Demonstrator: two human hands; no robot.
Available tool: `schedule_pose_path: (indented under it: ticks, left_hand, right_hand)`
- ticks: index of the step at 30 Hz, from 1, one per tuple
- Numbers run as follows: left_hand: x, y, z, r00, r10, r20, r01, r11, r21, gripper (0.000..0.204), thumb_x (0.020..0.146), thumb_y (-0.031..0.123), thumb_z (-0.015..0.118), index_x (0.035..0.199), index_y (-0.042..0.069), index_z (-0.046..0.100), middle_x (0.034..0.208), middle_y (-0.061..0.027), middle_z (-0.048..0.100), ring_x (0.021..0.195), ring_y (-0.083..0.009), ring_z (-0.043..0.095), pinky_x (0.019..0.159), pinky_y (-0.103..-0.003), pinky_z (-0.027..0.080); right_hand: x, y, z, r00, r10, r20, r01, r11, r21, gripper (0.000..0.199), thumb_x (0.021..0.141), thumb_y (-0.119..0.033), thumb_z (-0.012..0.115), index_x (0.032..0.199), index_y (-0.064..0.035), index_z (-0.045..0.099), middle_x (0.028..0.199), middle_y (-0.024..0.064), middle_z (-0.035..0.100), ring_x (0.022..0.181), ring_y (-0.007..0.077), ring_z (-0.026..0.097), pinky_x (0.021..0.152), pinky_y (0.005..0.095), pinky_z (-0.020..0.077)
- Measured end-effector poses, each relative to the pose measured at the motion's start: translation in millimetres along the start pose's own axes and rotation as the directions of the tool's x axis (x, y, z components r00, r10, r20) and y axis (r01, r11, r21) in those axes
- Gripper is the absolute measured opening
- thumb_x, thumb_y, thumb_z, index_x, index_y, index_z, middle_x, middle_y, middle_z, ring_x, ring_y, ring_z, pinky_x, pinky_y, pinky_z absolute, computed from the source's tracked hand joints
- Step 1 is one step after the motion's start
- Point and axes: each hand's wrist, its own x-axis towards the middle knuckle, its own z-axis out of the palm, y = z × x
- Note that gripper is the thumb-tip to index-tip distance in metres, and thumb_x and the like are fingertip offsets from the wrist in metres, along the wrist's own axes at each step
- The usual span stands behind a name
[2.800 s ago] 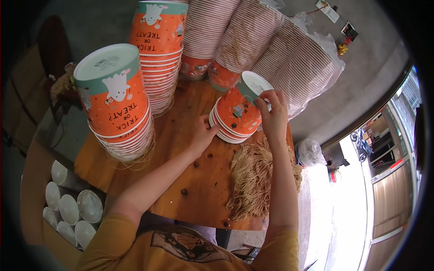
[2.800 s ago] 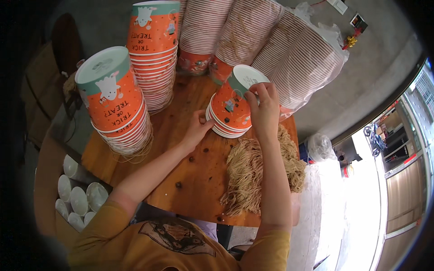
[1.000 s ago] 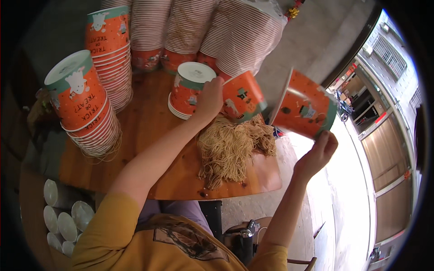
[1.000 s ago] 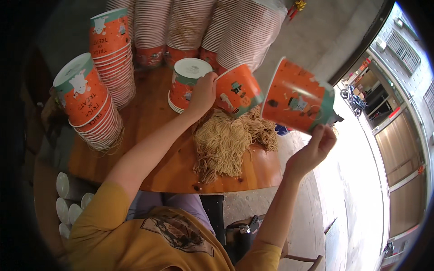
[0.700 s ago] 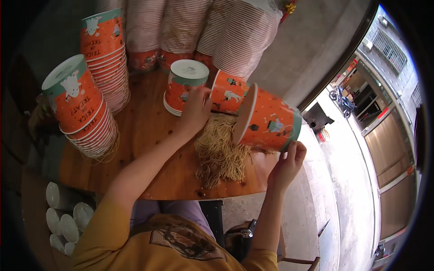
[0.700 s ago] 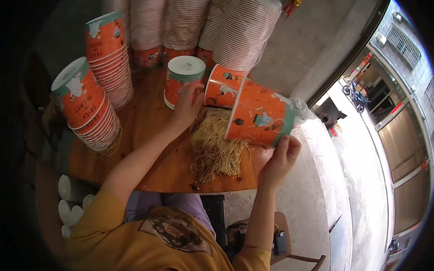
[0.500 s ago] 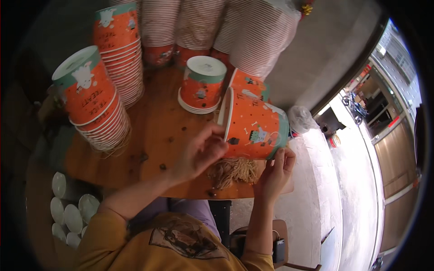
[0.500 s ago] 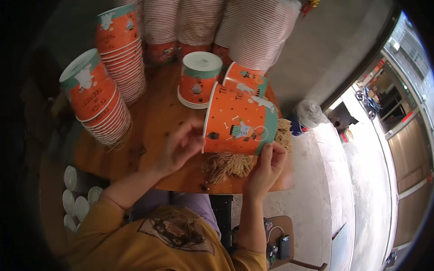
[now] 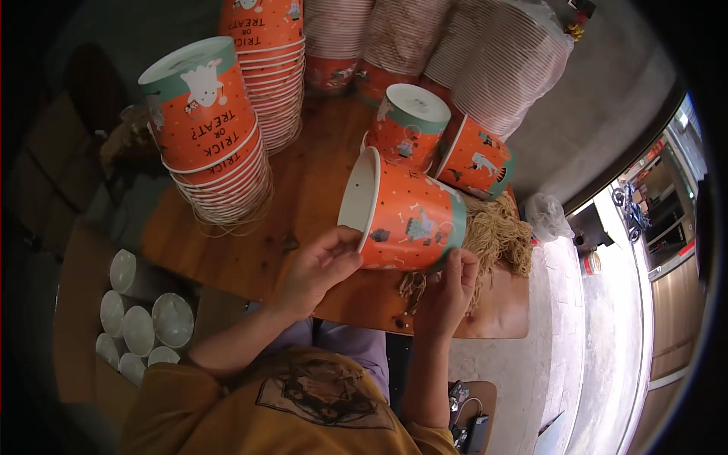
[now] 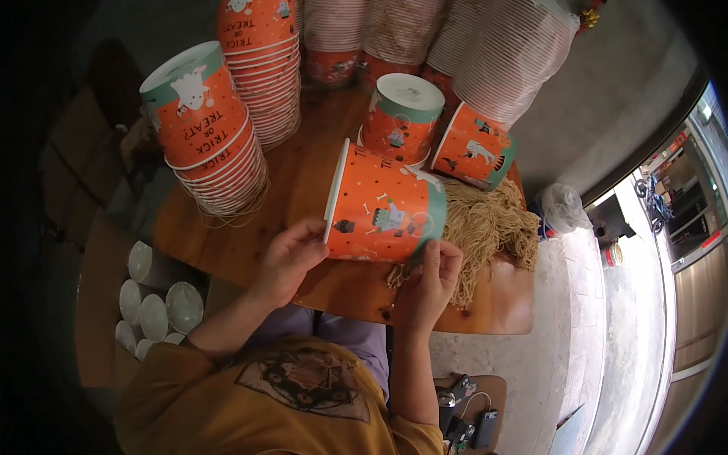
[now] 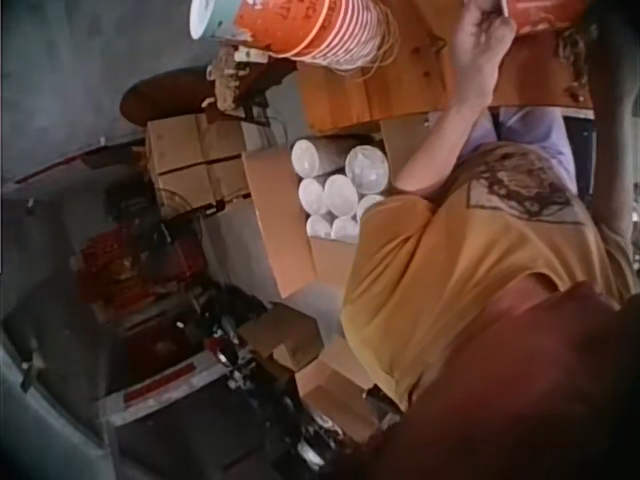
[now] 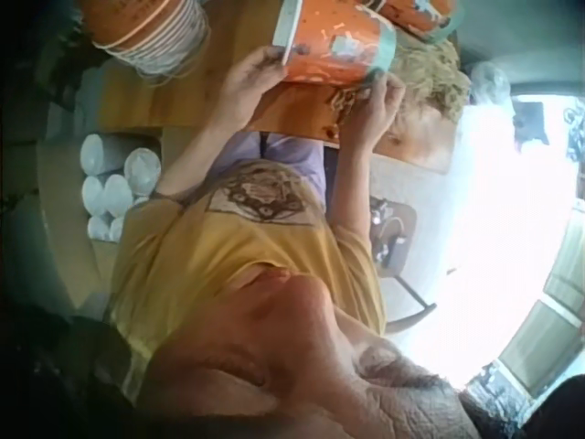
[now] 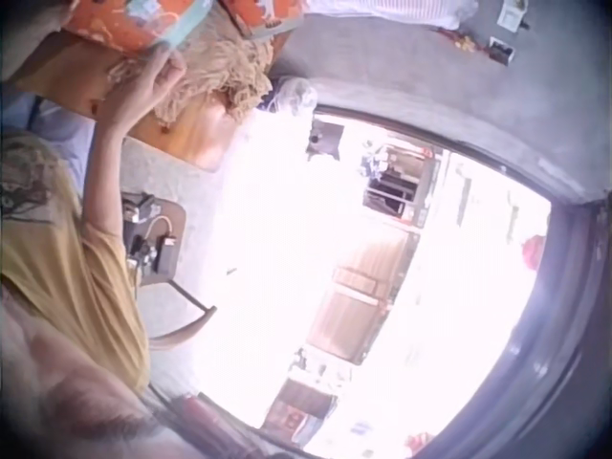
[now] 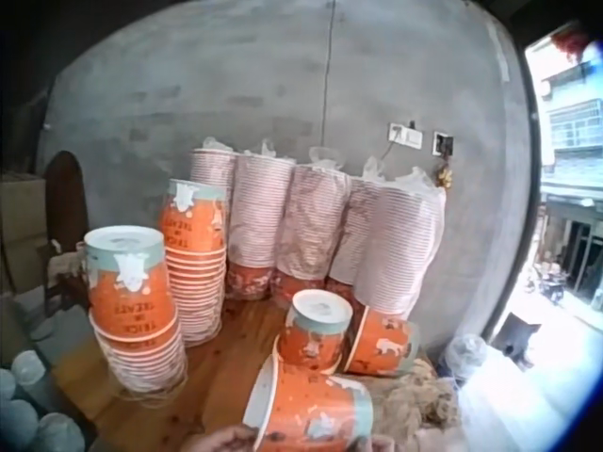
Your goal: The recorder is threading and tying twine handles onto decorative paper treat buckets at a workstation.
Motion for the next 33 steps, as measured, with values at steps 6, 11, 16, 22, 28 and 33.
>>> schedule_pose_path:
  ticks: [6, 11, 16, 22, 28, 33]
  left_hand:
    - [-2, 2, -6, 1.000, -0.004, -0.022, 0.004, 1.000, 0.011, 0.020, 0.095, 0.006, 0.054, 0.114, 0.001, 0.054, 0.108, -0.0004, 0.057, 0.099, -0.0051, 0.052, 0.089, -0.022, 0.041]
    - [0, 9, -6, 1.000, 0.022, 0.010, -0.023, 0.992, 0.120, 0.018, 0.093, 0.006, 0.054, 0.110, 0.002, 0.054, 0.094, 0.0037, 0.051, 0.084, -0.0022, 0.045, 0.077, -0.020, 0.039]
    - [3, 17, 3, 0.991, 0.100, 0.089, -0.126, 0.926, 0.357, 0.012, 0.092, 0.003, 0.055, 0.103, 0.001, 0.056, 0.090, 0.0040, 0.049, 0.081, -0.0028, 0.043, 0.074, -0.019, 0.038]
    - [1, 18, 11, 0.997, 0.082, 0.011, -0.081, 0.949, 0.304, 0.013, 0.089, -0.002, 0.054, 0.102, 0.000, 0.056, 0.090, 0.0024, 0.047, 0.082, -0.0030, 0.043, 0.075, -0.019, 0.038]
    - [8, 18, 5, 0.981, 0.193, 0.031, -0.186, 0.874, 0.449, 0.011, 0.086, -0.003, 0.057, 0.094, 0.002, 0.053, 0.087, 0.0005, 0.045, 0.080, -0.0056, 0.043, 0.072, -0.020, 0.037]
    - [17, 43, 19, 0.931, 0.322, 0.175, -0.303, 0.409, 0.861, 0.017, 0.078, -0.002, 0.063, 0.090, 0.002, 0.053, 0.080, -0.0074, 0.048, 0.072, -0.0196, 0.053, 0.064, -0.032, 0.045]
  right_hand:
    - [1, 10, 0, 0.998, 0.046, 0.042, -0.045, 0.999, -0.030, 0.008, 0.099, -0.014, 0.054, 0.097, -0.0074, 0.052, 0.087, -0.0008, 0.055, 0.079, 0.0050, 0.050, 0.070, 0.0205, 0.0402]
    - [1, 25, 3, 0.977, -0.205, 0.065, 0.214, 0.889, -0.405, 0.018, 0.096, -0.010, 0.058, 0.110, -0.0016, 0.052, 0.103, 0.0060, 0.055, 0.091, 0.0133, 0.054, 0.082, 0.0252, 0.0413]
    - [-23, 18, 19, 0.659, -0.529, 0.535, 0.712, 0.212, -0.669, 0.027, 0.084, -0.002, 0.061, 0.109, -0.0086, 0.064, 0.108, 0.0135, 0.057, 0.098, 0.0278, 0.054, 0.084, 0.0359, 0.0437]
    - [-39, 18, 29, 0.719, -0.431, 0.545, 0.688, 0.330, -0.646, 0.033, 0.067, 0.002, 0.066, 0.094, -0.0165, 0.069, 0.114, 0.0075, 0.056, 0.094, 0.0243, 0.049, 0.087, 0.0357, 0.0359]
    - [-37, 13, 23, 0.725, -0.270, 0.634, 0.678, 0.443, -0.587, 0.032, 0.069, 0.001, 0.068, 0.097, -0.0152, 0.066, 0.126, 0.0129, 0.051, 0.114, 0.0305, 0.046, 0.096, 0.0400, 0.0344]
    - [-21, 0, 0, 0.720, -0.246, 0.649, 0.680, 0.436, -0.589, 0.027, 0.072, 0.004, 0.067, 0.097, -0.0064, 0.063, 0.113, 0.0137, 0.058, 0.101, 0.0302, 0.056, 0.083, 0.0367, 0.0485]
